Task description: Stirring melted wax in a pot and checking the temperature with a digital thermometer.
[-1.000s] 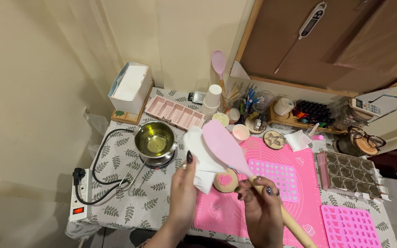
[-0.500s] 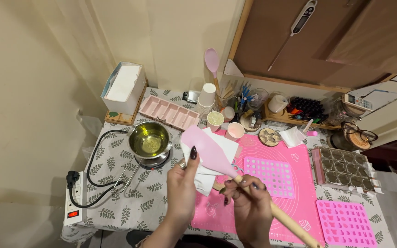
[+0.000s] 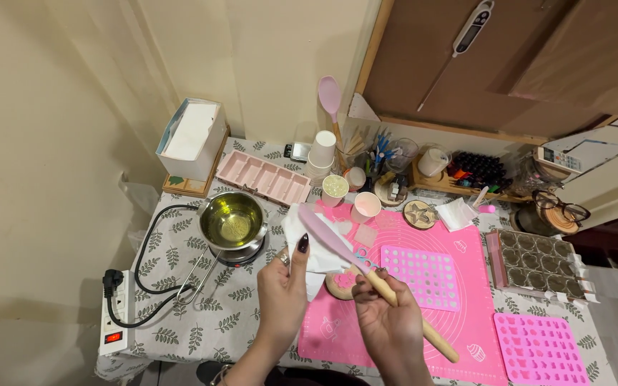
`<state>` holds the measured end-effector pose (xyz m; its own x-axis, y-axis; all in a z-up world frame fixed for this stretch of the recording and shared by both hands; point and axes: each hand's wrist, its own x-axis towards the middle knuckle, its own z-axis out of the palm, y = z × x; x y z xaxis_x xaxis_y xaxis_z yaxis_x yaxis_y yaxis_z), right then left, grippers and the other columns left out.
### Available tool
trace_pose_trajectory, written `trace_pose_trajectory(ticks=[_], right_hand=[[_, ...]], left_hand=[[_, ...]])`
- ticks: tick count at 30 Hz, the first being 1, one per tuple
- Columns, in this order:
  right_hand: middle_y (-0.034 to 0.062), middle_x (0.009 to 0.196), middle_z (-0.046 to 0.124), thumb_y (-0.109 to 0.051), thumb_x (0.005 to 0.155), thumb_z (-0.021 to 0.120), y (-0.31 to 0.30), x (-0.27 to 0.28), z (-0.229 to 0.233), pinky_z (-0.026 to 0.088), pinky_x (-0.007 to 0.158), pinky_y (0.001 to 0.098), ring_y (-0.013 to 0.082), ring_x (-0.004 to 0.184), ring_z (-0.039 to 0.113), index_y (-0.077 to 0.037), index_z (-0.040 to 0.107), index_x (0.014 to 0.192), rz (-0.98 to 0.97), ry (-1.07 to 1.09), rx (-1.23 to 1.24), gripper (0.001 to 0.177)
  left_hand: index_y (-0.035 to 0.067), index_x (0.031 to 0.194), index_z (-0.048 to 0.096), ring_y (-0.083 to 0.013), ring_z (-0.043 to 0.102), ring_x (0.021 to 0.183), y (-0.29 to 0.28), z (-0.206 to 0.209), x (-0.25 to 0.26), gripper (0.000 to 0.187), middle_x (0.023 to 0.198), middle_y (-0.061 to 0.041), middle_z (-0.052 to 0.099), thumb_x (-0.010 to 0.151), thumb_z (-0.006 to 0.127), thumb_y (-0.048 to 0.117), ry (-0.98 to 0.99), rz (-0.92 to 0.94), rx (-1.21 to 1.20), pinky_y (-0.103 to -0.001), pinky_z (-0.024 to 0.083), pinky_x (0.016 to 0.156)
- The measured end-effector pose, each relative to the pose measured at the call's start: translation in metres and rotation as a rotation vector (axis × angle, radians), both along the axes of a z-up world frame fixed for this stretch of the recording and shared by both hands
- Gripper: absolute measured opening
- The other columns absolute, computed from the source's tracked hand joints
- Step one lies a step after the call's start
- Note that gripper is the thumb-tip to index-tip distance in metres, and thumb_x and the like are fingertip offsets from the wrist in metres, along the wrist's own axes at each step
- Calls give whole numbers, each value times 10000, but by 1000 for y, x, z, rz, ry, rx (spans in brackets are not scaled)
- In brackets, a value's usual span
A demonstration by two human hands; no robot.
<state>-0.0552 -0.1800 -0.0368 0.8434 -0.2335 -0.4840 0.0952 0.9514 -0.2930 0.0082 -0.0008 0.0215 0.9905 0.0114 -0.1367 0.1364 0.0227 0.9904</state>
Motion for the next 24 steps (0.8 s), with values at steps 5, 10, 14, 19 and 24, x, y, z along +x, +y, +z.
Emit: trace_pose_trajectory(ticks=[5, 10, 14, 19, 24], right_hand=[[209, 974, 655, -185, 985, 505, 12, -6, 34, 545, 800, 335, 273, 883, 633, 17, 582, 1106, -72, -12, -201, 248], [254, 999, 663, -184, 942, 483, 16, -13, 29, 543, 822, 412, 316, 887, 646, -1, 558, 1171, -46, -162, -593, 303], [256, 1033, 669, -148, 974, 523, 15, -21, 8, 553, 822, 470, 340, 911, 665, 28, 551, 1158, -23, -413, -849, 257], [257, 1001, 671, -169, 980, 530, 15, -14, -3, 553, 783, 455, 336, 874, 667, 21, 559, 1127, -28, -409, -755, 242], [164, 940, 654, -206, 1013, 528, -4, -7, -19, 523, 760, 313, 232, 858, 622, 20, 597, 1126, 35, -6, -120, 262]], left_hand=[[-15, 890, 699, -36, 407, 520, 7, -15, 12, 462, 615, 28, 583, 1041, 525, 385, 81, 17, -175, -262, 321, 457], [4, 1059, 671, -72, 732, 809, 7, 23, 10, 368, 915, -29, 775, 970, 457, 290, 449, -100, -653, -250, 574, 780], [-4, 1133, 676, -115, 710, 844, 3, 16, 0, 386, 946, -55, 760, 1032, 477, 311, 304, -250, -660, -306, 558, 804], [-98, 1057, 648, -102, 668, 776, -5, -7, 3, 300, 885, -65, 747, 1058, 582, 194, 192, -192, -656, -288, 548, 728], [-8, 1071, 744, -54, 493, 521, -6, -14, -6, 269, 608, -10, 618, 1013, 590, 204, -183, -104, 95, -290, 406, 444]])
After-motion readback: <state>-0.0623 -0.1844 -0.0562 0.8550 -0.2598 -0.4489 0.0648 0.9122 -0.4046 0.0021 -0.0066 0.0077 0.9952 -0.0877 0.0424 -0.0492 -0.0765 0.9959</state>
